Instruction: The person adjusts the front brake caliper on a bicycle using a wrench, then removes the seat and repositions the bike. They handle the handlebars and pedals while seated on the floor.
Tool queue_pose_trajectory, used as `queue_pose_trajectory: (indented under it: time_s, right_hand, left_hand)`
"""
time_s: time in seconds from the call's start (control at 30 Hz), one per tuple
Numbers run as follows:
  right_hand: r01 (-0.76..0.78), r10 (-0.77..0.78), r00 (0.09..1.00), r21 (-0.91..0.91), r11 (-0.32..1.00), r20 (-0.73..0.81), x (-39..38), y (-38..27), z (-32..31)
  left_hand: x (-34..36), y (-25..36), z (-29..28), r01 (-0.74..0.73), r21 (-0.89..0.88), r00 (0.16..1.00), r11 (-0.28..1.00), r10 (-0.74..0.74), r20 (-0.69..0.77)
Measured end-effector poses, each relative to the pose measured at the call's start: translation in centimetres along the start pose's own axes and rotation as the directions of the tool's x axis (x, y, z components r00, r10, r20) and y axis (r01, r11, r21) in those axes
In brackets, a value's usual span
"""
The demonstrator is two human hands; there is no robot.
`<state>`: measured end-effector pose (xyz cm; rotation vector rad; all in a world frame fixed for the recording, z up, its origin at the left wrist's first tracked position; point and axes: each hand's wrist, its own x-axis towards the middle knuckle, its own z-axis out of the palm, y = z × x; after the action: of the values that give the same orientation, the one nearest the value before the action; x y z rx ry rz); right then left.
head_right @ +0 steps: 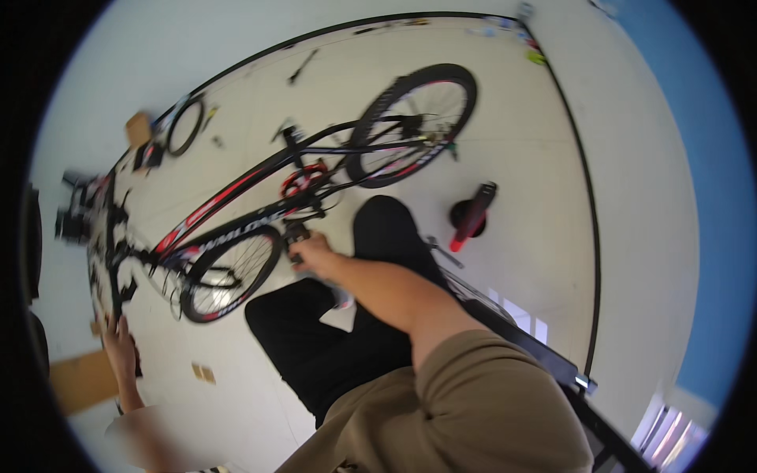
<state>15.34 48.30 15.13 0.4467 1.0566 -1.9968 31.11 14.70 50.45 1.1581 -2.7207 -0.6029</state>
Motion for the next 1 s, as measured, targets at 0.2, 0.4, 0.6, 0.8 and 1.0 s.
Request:
queue_pose_trajectory:
  time_s: [0.2, 0.4, 0.6, 0.8, 1.0]
  right_hand:
    - [0.055, -0.054, 0.998, -0.087, 0.995, 0.016, -1.5, -1.0, -0.6]
    - [0.059, -0.059, 0.998, 0.000, 0.998, -0.009, -2.1, -1.7, -1.0]
    - [0.036, -0.037, 0.999, -0.032, 0.999, -0.025, -2.1, -2.2, -1.2]
    - [-0.016, 0.017, 0.996, 0.011, 1.000, -0.082, -2.4, -2.4, -1.0]
    - [-0.008, 0.011, 0.992, 0.022, 1.000, -0.125, -1.5, -1.5, -0.2]
  left_hand:
    - [0.3, 0.1, 0.7, 0.015, 0.085, 0.999, 0.996, -0.011, -0.041]
    - [-0.5, 0.6, 1.0, 0.010, -0.043, 0.999, 0.999, -0.012, -0.052]
    - [-1.2, 1.8, 1.2, 0.021, -0.044, 0.999, 0.999, -0.022, -0.032]
    - [-2.3, 2.7, 1.1, 0.117, -0.123, 0.993, 0.986, -0.112, 0.045]
    - [-1.9, 1.7, 0.8, 0.035, -0.044, 0.999, 0.998, -0.035, 0.004]
